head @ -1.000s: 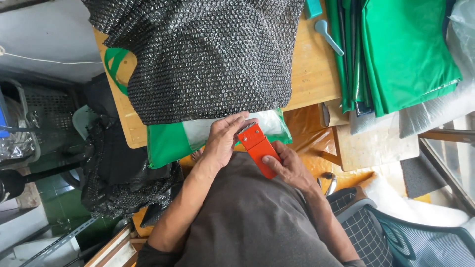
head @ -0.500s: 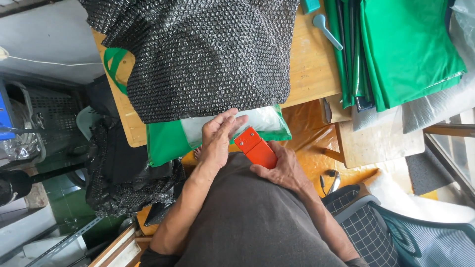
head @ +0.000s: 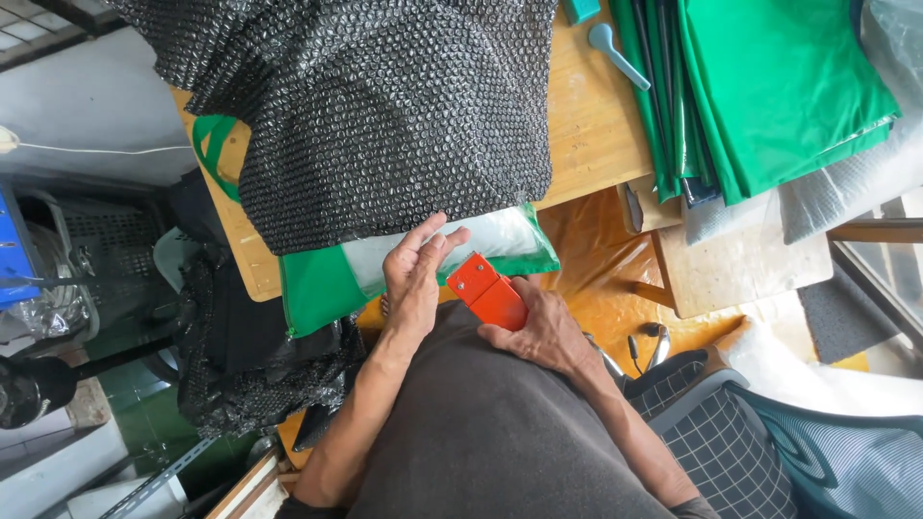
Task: The person wraps a green and white package with black bubble wrap on a wooden table. They use a red tape dispenser to secure the bubble wrap along the edges and then fold the excess material over the top of the package.
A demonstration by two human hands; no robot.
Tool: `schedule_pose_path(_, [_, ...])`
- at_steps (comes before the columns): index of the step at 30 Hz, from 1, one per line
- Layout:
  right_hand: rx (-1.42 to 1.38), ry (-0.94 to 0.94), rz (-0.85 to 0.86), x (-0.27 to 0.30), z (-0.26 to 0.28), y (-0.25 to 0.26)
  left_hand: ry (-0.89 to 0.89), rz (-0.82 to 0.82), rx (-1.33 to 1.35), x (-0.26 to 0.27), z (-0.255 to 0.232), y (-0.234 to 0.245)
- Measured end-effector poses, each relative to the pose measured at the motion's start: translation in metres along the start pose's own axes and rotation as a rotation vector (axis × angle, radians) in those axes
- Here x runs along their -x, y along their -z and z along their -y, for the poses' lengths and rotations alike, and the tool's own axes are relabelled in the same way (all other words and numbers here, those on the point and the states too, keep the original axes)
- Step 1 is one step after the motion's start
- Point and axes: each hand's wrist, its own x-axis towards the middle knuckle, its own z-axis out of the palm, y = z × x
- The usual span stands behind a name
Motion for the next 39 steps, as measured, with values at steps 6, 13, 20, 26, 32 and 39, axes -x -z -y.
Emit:
schedule_pose_path(6, [0.015, 0.023, 0.011, 0.001, -0.001, 0.002, 0.012, 0.015, 0.004, -0.001, -0.004, 0.0])
schedule_pose_path(13, [-0.056, 0.05, -0.05, 0.005, 0.008, 0.003, 0.011, -0.008, 0.007, -0.001, 0.001, -0.002])
schedule_pose_path(20, [-0.04, 0.04, -0.058, 0.007, 0.005, 0.002, 0.002, 0.0, 0.032, -0.003, -0.004, -0.001])
schedule_pose_path(26, [-0.096, -0.02, -0.049, -0.002, -0.009, -0.005, -0.053, 0.07, -0.068, 0.001, -0.015, -0.008])
schedule_pose_path(32, [-0.06, -0.046, -0.042, -0.009, -0.002, -0.003, -0.311, 0.184, -0.39, 0.005, -0.019, -0.013])
schedule_pose_path(39, [-0.206, -0.088, -0.031, -0.002, 0.001, -0.002, -1.037, 0.349, -0.884, -0.014, -0.003, -0.007])
